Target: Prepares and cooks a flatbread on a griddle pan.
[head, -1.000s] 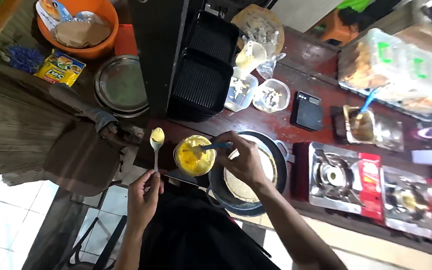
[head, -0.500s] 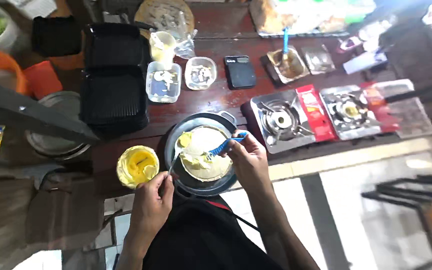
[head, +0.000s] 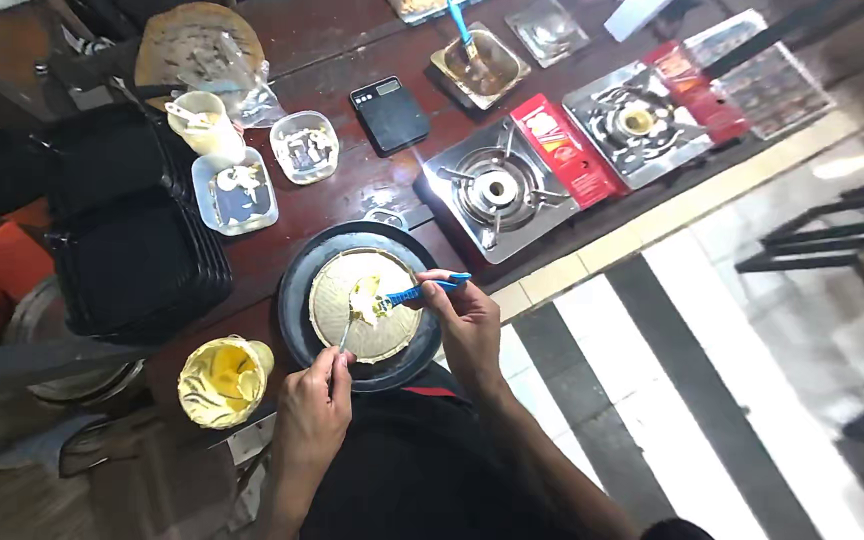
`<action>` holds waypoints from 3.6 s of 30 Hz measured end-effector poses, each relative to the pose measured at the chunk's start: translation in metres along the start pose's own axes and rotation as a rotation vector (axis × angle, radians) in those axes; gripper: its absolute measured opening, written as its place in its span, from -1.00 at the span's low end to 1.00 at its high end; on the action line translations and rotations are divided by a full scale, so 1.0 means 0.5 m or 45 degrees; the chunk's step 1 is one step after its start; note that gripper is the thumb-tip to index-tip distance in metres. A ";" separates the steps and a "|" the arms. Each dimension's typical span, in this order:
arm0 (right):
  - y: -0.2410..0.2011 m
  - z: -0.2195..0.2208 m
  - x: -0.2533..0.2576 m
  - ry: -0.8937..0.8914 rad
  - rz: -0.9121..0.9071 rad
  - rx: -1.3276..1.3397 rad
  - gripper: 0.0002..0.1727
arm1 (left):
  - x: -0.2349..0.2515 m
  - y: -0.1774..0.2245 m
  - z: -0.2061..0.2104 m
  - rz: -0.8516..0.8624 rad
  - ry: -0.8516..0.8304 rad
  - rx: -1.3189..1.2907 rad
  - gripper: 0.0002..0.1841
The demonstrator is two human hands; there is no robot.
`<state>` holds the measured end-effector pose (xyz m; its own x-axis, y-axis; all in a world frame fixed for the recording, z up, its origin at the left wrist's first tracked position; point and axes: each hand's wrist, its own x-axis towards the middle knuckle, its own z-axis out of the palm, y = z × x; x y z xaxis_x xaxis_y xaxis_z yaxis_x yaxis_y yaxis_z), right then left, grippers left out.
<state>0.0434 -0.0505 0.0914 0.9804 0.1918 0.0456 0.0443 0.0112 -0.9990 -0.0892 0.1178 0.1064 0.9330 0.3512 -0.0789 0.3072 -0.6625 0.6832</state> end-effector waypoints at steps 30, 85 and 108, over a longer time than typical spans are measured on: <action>0.080 0.002 -0.031 -0.160 -0.631 -0.484 -0.86 | -0.072 -0.069 -0.030 -0.203 0.087 0.135 -0.64; 0.337 -0.182 0.147 -0.827 -1.340 -1.084 -0.66 | -0.079 -0.002 0.012 -0.270 0.095 -0.035 -0.65; 0.129 -0.057 0.112 -0.689 0.007 -0.439 -0.79 | -0.122 -0.042 0.009 -0.388 0.128 -0.074 -0.65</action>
<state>0.1064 -0.0670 0.0294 0.7492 0.6600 -0.0551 0.1869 -0.2905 -0.9384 -0.1520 0.1072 0.0935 0.7756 0.5930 -0.2163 0.5556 -0.4788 0.6797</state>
